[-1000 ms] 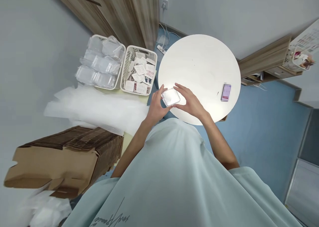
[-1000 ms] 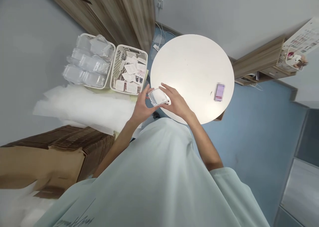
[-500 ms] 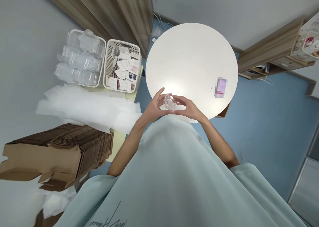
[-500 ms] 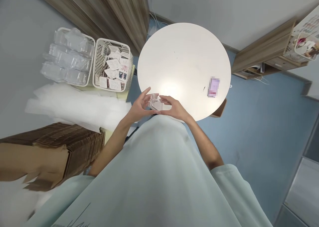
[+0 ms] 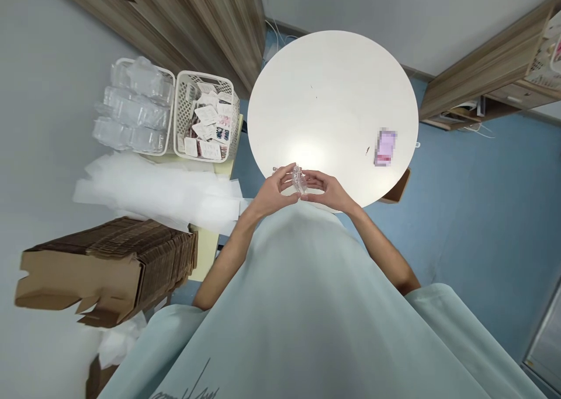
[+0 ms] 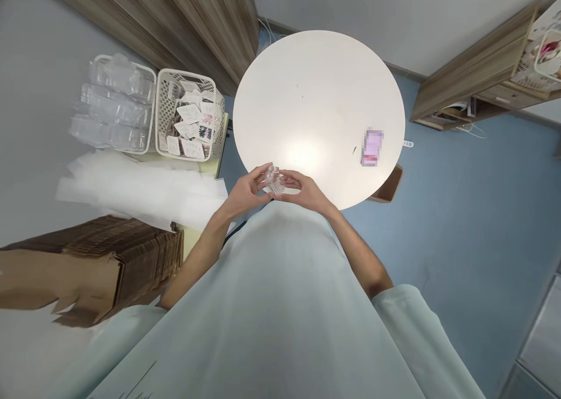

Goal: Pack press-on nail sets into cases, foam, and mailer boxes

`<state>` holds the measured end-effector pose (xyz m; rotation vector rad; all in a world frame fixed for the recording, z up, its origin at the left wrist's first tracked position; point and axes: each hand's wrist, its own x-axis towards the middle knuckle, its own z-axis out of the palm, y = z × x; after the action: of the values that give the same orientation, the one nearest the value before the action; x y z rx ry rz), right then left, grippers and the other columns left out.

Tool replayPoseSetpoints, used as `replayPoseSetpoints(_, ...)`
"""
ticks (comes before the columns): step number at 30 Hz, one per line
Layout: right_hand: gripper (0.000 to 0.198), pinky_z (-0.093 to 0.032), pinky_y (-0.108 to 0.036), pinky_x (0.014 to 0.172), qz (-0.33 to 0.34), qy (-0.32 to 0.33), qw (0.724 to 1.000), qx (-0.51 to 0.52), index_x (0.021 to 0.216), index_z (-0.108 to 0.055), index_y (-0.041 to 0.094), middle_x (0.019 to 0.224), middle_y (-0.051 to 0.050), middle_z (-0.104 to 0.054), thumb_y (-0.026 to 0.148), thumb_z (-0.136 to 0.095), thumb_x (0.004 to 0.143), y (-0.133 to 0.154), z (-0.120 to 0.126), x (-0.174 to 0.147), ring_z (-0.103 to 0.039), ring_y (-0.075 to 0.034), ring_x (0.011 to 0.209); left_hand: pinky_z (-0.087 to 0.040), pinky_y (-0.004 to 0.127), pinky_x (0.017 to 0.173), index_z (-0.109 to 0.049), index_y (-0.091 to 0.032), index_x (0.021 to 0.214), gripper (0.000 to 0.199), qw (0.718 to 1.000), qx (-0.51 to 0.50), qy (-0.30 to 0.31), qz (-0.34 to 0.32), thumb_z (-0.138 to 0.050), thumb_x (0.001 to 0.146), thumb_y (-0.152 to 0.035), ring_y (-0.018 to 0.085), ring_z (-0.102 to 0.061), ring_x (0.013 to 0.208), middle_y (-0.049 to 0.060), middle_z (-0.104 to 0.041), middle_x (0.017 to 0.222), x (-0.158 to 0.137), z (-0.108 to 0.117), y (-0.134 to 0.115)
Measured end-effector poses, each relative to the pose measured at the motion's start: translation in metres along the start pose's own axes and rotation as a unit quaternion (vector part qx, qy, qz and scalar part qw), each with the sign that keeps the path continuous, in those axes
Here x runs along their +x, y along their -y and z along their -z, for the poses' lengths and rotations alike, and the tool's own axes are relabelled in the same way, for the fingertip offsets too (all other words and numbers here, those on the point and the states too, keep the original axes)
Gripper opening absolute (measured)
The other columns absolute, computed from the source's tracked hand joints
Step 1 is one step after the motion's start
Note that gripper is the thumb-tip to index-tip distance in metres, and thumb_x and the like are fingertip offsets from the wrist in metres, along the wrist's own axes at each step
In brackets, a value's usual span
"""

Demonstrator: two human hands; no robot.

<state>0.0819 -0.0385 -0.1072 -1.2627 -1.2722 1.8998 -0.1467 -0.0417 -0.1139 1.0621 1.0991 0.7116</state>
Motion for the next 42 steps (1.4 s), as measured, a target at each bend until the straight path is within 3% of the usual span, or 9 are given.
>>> replayPoseSetpoints(7, 0.082, -0.051, -0.052, 0.129, 0.011, -0.005, 1.000, 0.004, 0.146, -0.072, 0.030, 0.150, -0.007, -0.071, 0.057, -0.099, 0.073, -0.001, 0.007, -0.006, -0.070, -0.030, 0.136, -0.053, 0.054, 0.127, -0.059, -0.024, 0.159, 0.087, 0.999, 0.034, -0.017, -0.014, -0.087, 0.076, -0.030, 0.036, -0.064, 0.145, 0.013, -0.062, 0.156, -0.001, -0.013, -0.004)
replayPoseSetpoints(23, 0.083, -0.051, -0.058, 0.127, 0.001, 0.011, 1.000, -0.002, 0.148, -0.070, 0.029, 0.147, -0.010, -0.073, 0.057, -0.099, 0.075, -0.020, 0.012, -0.026, -0.071, -0.034, 0.136, -0.060, 0.050, 0.118, -0.059, -0.024, 0.160, 0.087, 0.994, 0.101, -0.016, -0.045, -0.082, 0.077, -0.030, 0.030, -0.070, 0.129, 0.012, -0.061, 0.147, -0.011, -0.032, 0.015)
replayPoseSetpoints(30, 0.081, -0.049, -0.058, 0.130, 0.010, 0.027, 1.000, 0.008, 0.150, -0.069, 0.029, 0.155, -0.010, -0.067, 0.055, -0.097, 0.078, -0.028, 0.011, -0.033, -0.069, -0.035, 0.140, -0.060, 0.053, 0.120, -0.058, -0.024, 0.161, 0.087, 0.993, 0.105, 0.012, -0.049, -0.083, 0.078, -0.030, 0.031, -0.067, 0.133, 0.012, -0.060, 0.147, -0.017, -0.031, 0.012)
replayPoseSetpoints(42, 0.080, -0.053, -0.058, 0.126, 0.008, 0.018, 1.000, -0.013, 0.146, -0.068, 0.028, 0.142, -0.010, -0.074, 0.056, -0.097, 0.077, -0.022, 0.004, -0.036, -0.072, -0.033, 0.133, -0.062, 0.053, 0.117, -0.060, -0.023, 0.160, 0.087, 0.996, 0.084, 0.012, -0.040, -0.085, 0.077, -0.030, 0.032, -0.066, 0.133, 0.012, -0.060, 0.144, -0.024, -0.029, 0.007)
